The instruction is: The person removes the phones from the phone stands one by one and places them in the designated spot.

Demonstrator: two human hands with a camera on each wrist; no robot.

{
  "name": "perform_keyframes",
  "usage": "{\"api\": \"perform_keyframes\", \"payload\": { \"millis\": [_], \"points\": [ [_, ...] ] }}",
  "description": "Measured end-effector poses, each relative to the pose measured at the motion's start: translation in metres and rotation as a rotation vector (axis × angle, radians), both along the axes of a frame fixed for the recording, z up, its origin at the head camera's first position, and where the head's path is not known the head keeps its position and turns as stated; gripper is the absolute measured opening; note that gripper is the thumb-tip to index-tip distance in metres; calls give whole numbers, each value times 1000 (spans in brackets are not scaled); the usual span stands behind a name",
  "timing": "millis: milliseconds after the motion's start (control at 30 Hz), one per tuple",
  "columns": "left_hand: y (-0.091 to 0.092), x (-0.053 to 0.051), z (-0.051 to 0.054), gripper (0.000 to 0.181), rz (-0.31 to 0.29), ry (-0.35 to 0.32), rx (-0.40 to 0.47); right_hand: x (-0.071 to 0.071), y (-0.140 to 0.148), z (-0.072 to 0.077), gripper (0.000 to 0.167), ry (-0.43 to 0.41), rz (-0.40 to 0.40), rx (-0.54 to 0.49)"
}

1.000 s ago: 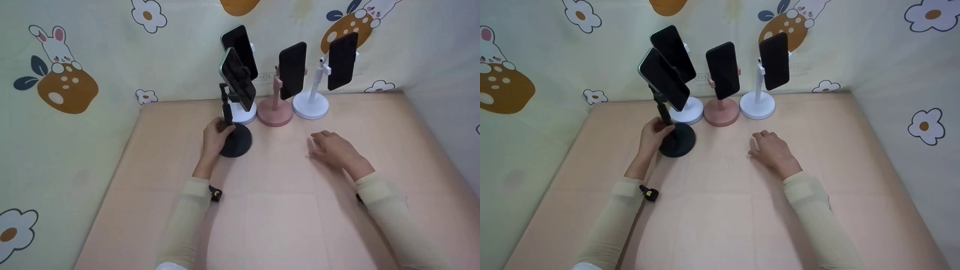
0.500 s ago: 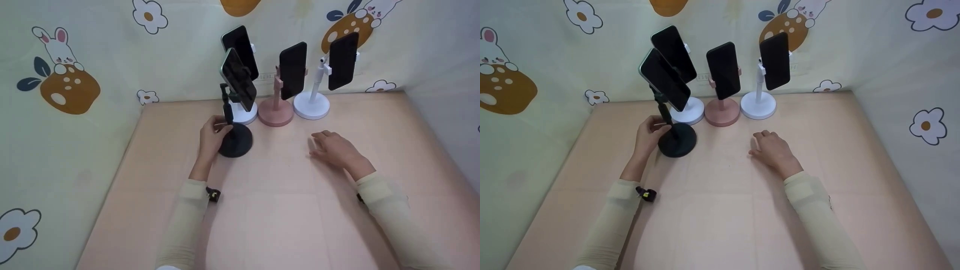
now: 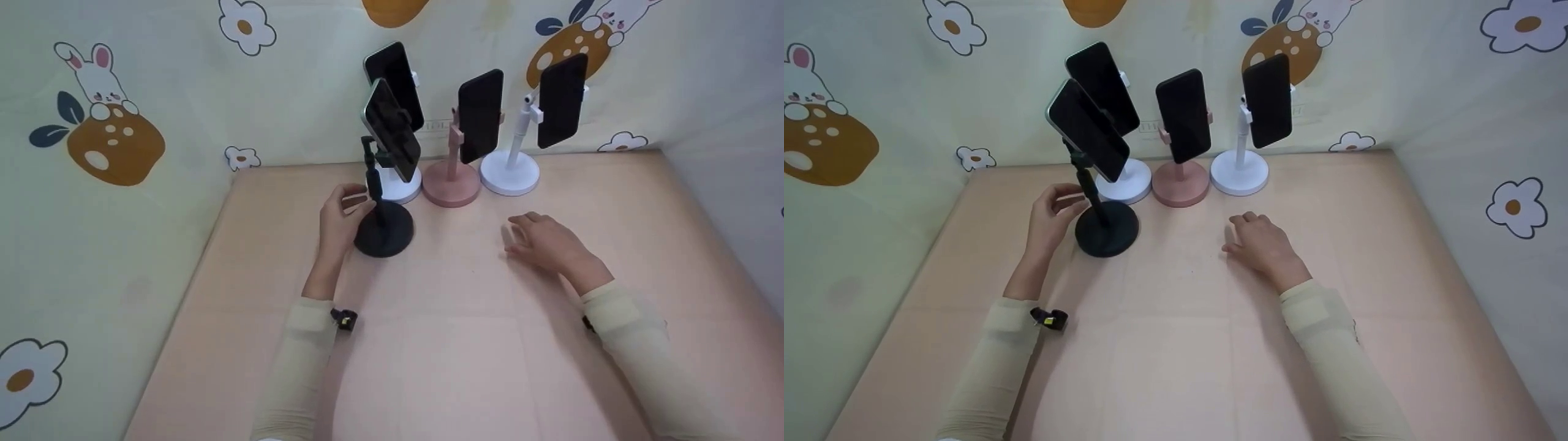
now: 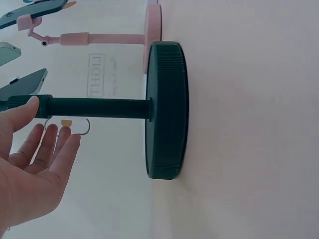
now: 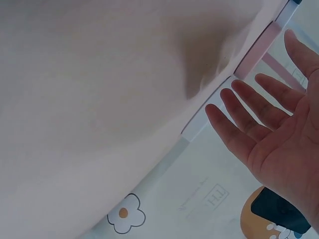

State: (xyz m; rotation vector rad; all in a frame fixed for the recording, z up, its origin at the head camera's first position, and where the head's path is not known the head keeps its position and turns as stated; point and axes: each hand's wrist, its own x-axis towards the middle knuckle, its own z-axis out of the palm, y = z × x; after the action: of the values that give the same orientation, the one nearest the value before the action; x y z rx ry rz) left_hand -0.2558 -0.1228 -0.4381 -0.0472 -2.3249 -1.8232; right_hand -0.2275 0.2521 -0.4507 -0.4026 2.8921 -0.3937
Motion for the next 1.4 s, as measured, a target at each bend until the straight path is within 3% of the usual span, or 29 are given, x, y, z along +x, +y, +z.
{"api": "perform_keyframes", "payload": {
  "millis": [233, 967, 1400],
  "points": [
    [-2, 5, 7, 34, -8, 60, 27, 1, -2, -1, 63, 49, 24, -2],
    [8, 23, 37, 39, -90, 134, 99, -1, -13, 4, 61, 41, 38, -50],
    [16, 23, 49, 37, -133, 194, 119, 1, -22, 10, 62, 45, 47, -51]
  ]
}}
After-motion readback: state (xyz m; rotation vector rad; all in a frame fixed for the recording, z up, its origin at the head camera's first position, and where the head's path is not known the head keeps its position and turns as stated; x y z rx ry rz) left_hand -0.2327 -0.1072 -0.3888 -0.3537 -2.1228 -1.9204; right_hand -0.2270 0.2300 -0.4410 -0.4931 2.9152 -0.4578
